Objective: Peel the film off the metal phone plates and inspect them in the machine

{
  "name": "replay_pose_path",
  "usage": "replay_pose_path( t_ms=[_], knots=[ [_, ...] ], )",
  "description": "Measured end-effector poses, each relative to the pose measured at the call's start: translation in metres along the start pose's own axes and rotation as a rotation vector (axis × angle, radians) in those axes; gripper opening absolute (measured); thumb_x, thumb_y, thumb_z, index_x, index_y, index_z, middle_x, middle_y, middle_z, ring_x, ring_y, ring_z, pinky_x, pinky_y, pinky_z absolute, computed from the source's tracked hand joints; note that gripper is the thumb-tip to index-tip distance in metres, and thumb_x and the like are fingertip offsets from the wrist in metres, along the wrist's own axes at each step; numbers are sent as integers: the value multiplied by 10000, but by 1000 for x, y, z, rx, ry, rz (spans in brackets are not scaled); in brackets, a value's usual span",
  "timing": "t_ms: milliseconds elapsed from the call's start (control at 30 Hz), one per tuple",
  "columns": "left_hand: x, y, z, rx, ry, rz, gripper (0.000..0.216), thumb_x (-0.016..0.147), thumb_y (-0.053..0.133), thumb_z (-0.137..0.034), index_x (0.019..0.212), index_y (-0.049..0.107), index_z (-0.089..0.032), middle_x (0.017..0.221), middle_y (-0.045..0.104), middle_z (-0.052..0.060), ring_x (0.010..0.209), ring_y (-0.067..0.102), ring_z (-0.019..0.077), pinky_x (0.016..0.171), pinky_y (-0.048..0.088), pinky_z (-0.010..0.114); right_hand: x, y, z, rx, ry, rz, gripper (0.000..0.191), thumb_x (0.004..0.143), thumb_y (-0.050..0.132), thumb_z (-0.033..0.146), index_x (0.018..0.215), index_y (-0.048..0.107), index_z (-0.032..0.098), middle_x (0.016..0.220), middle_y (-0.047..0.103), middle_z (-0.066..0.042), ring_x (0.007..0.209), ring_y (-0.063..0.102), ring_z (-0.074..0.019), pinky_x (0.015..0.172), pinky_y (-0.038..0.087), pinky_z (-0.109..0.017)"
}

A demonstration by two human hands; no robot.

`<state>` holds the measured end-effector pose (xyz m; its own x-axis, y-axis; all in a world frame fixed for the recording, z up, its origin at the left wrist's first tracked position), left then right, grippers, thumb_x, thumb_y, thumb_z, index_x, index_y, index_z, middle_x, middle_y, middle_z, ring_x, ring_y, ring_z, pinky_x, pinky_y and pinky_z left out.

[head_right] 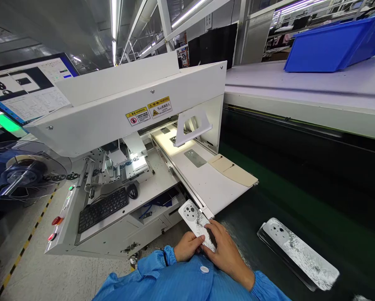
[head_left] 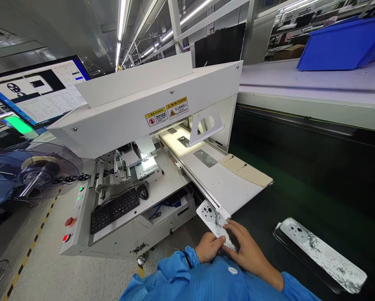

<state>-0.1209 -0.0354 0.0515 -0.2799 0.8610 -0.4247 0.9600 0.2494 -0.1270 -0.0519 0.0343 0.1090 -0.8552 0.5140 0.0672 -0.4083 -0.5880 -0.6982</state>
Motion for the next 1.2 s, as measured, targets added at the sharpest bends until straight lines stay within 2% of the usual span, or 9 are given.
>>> replay_pose_path(
  t_ms=[233, 533, 767, 1000, 1100, 1200],
  knots=[
    [1, 1, -3, -15, 16, 6, 468, 833, 456, -567, 690, 527, -126, 581, 456, -13, 527, 393, 87, 553, 337, 243, 0, -2, 2, -14, 12, 19, 477, 739, 586, 410, 1157, 590, 180, 1297, 551, -159, 1224, 503, -318, 1003, 438, -481],
    [1, 3, -8, -35, 38, 19, 584, 758, 436, -724, 648, 475, -152, 546, 428, -26, 507, 381, 86, 539, 317, 253, 1, -3, 0, -18, 19, 14, 468, 731, 602, 404, 1151, 593, 197, 1308, 550, -150, 1223, 503, -325, 1001, 434, -494],
    [3, 4, -9, -52, 42, 15, 602, 731, 415, -753, 641, 465, -161, 530, 410, -28, 503, 372, 90, 545, 321, 268, 3, -13, -5, -15, 12, -42, 462, 746, 593, 444, 1141, 598, 205, 1287, 566, -143, 1194, 523, -316, 982, 449, -484],
    [2, 5, -13, -61, 66, 33, 571, 743, 415, -704, 700, 536, -147, 560, 417, -17, 507, 380, 101, 534, 307, 276, 19, -39, -34, -120, -19, -220, 466, 718, 605, 451, 1107, 601, 194, 1235, 587, -145, 1149, 541, -317, 959, 454, -469],
    [3, 5, -12, -57, 69, 38, 580, 727, 410, -716, 699, 536, -151, 549, 411, -16, 500, 378, 105, 532, 305, 280, 38, -57, -52, -231, -11, -281, 447, 733, 583, 458, 1093, 598, 194, 1200, 600, -140, 1118, 552, -321, 939, 454, -462],
    [3, 4, -12, -52, 81, 38, 593, 707, 405, -734, 690, 533, -155, 542, 413, -16, 504, 380, 106, 540, 310, 282, 63, -73, -68, -360, 32, -282, 426, 736, 571, 427, 1085, 596, 183, 1175, 605, -139, 1077, 560, -323, 906, 458, -440]
  ],
)
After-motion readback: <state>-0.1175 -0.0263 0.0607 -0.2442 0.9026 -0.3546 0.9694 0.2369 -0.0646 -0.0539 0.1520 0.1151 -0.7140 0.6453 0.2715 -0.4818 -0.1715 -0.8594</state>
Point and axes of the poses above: each hand's wrist, its own x-axis towards the middle knuckle, its own y-axis out of the palm, z = x × y, the point moved 10 cm from there along x, towards the middle knuckle
